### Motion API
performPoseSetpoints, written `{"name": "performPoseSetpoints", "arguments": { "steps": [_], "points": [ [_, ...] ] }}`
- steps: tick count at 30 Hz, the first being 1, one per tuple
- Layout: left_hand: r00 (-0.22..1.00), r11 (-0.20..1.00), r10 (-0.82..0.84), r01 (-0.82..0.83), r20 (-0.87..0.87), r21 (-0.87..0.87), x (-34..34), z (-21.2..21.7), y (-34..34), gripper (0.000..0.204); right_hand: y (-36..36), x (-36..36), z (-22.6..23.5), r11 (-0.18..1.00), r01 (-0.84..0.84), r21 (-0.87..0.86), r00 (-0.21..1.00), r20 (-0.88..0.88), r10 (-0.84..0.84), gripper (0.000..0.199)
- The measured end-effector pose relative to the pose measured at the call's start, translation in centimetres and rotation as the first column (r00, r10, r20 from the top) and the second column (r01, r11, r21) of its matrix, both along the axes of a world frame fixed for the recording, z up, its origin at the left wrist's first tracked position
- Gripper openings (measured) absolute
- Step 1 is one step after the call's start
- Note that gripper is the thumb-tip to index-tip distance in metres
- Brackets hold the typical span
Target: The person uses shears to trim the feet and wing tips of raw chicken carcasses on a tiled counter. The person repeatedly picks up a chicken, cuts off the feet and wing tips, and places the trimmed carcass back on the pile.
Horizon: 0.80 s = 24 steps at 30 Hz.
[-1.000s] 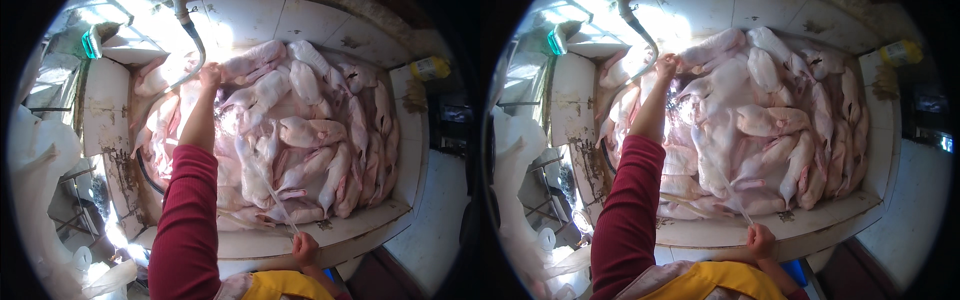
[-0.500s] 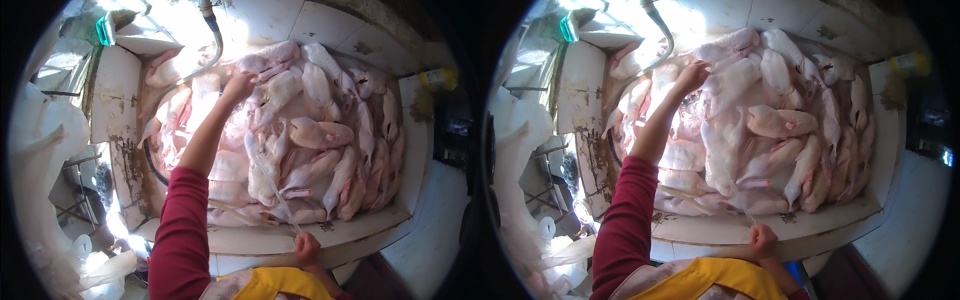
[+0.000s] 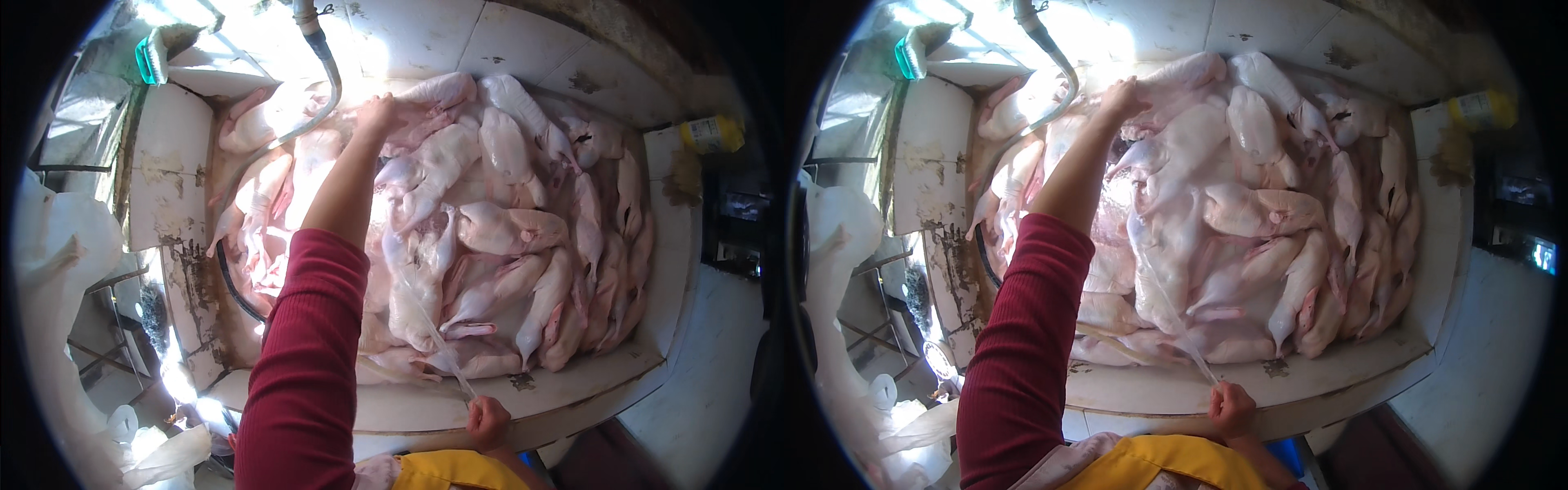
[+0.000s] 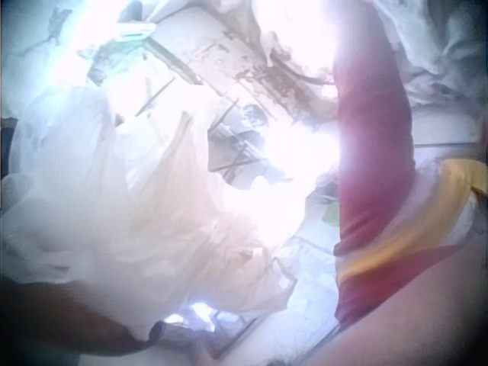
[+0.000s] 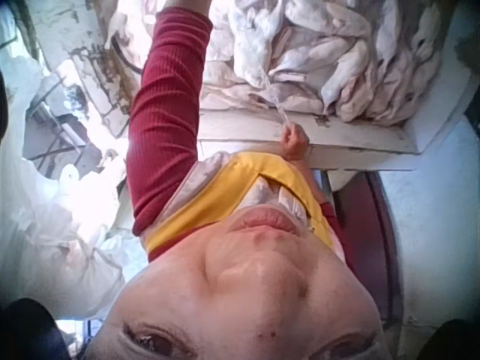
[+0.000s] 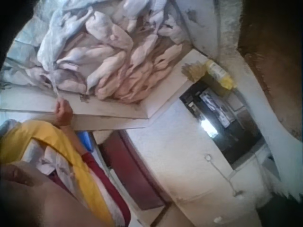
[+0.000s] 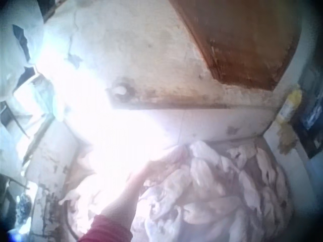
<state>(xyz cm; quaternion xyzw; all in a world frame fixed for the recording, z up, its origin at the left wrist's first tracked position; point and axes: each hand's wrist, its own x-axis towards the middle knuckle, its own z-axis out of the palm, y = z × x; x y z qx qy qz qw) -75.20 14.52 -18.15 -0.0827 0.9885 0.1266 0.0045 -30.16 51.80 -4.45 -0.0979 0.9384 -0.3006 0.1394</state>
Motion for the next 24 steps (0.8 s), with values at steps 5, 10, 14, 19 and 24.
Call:
{"name": "performPoseSetpoints", "arguments": {
  "steps": [5, 10, 14, 19, 24],
  "points": [
    [1.0, 0.978, -0.003, 0.005, 0.011, -0.207, 2.8, -2.8, 5.2, 0.035, -0.5, -0.4, 0.6, 1.0, -0.003, 0.012, 0.999, 0.045, 0.002, 0.011],
    [0.934, 0.975, -0.017, -0.064, -0.358, -0.212, 4.2, -5.8, 5.8, 0.023, -0.2, -0.6, 0.3, 0.999, -0.033, -0.002, 0.998, 0.059, 0.033, 0.009],
    [0.963, 0.988, -0.074, 0.035, -0.259, -0.151, 3.5, -6.8, 3.8, 0.022, -0.4, -0.3, 0.5, 0.999, -0.024, -0.022, 0.998, 0.063, 0.025, 0.009],
    [0.999, 0.971, -0.01, 0.019, 0.038, -0.24, 1.5, -6.1, 1.6, 0.046, -0.3, -0.3, 0.6, 1.0, -0.028, 0.009, 0.998, 0.06, 0.028, 0.01],
    [0.999, 0.995, 0.03, -0.033, 0.031, 0.094, 4.5, -3.6, 1.5, 0.077, -0.5, -0.4, 0.3, 1.0, -0.008, 0.008, 0.999, 0.035, 0.007, 0.008]
  ]
}}
